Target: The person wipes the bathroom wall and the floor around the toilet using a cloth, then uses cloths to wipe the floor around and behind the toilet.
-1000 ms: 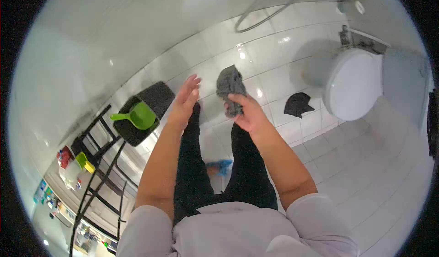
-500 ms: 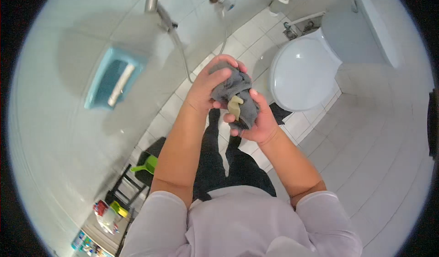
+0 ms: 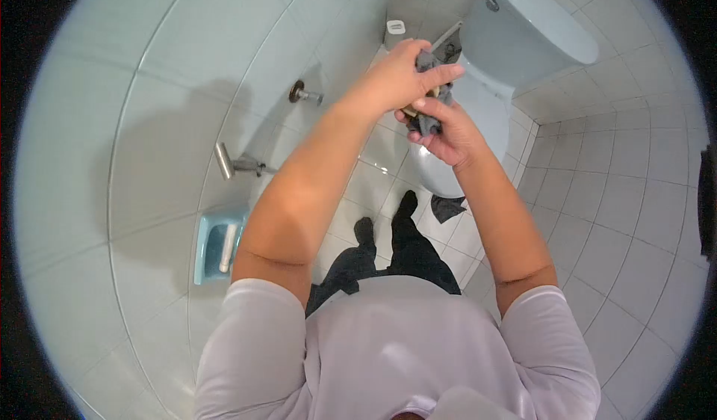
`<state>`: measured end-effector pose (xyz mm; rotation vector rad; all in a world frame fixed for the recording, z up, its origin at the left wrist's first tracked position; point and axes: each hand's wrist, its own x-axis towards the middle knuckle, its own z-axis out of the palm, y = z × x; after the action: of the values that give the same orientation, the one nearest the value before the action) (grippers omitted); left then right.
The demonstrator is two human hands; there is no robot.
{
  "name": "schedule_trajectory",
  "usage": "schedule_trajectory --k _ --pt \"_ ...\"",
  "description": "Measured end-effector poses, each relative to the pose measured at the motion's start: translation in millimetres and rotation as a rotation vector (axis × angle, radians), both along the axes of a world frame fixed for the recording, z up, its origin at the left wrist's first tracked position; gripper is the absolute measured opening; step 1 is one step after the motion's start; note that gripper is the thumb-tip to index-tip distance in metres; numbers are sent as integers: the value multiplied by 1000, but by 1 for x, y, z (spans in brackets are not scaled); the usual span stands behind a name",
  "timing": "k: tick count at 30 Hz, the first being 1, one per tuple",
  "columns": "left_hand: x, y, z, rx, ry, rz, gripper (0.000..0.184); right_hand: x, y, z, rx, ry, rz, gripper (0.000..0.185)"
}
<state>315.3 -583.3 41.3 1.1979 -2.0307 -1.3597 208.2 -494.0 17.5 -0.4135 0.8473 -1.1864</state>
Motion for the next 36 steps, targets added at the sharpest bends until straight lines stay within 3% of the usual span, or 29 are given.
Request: schedule_trajectory --k 3,7,9,12,16,19,24,28,30,32,34,35,36 --pt "-27 -18 20 228 84 -122 76 -36 -26 4 70 -215 -59 29" --pt "-40 -72 45 50 172 -300 72 -84 -61 29 -40 -365 -2 31" --pt "-53 -98 52 9 234 -316 68 -102 -84 39 -147 -501 259 28" --pt "-73 -131 52 335 707 -483 87 -111 -122 44 -175 -463 345 33" --pt "-113 -169 50 351 685 -588 78 -130 -158 39 -224 -449 377 36" --pt "-126 -204 35 440 647 -740 57 -141 -187 23 -244 -357 345 33" --pt "-151 -251 -10 514 551 -583 28 -161 -241 -16 -81 105 264 26" --pt "-193 -281 -46 483 434 -596 24 -186 -270 -51 69 446 165 29" --pt "-200 -290 -64 420 283 -491 23 -186 -283 -69 133 508 86 28" --pt "-218 -310 -110 380 355 -435 22 -188 -298 -89 194 569 16 26" --pt "-233 -315 -132 335 421 -382 21 -196 -313 -113 237 879 -54 32" --pt "-237 -313 -137 388 474 -274 19 -198 -319 -124 243 876 -58 32" --pt "-241 -310 -140 443 523 -165 17 -200 -324 -133 200 1104 -73 37"
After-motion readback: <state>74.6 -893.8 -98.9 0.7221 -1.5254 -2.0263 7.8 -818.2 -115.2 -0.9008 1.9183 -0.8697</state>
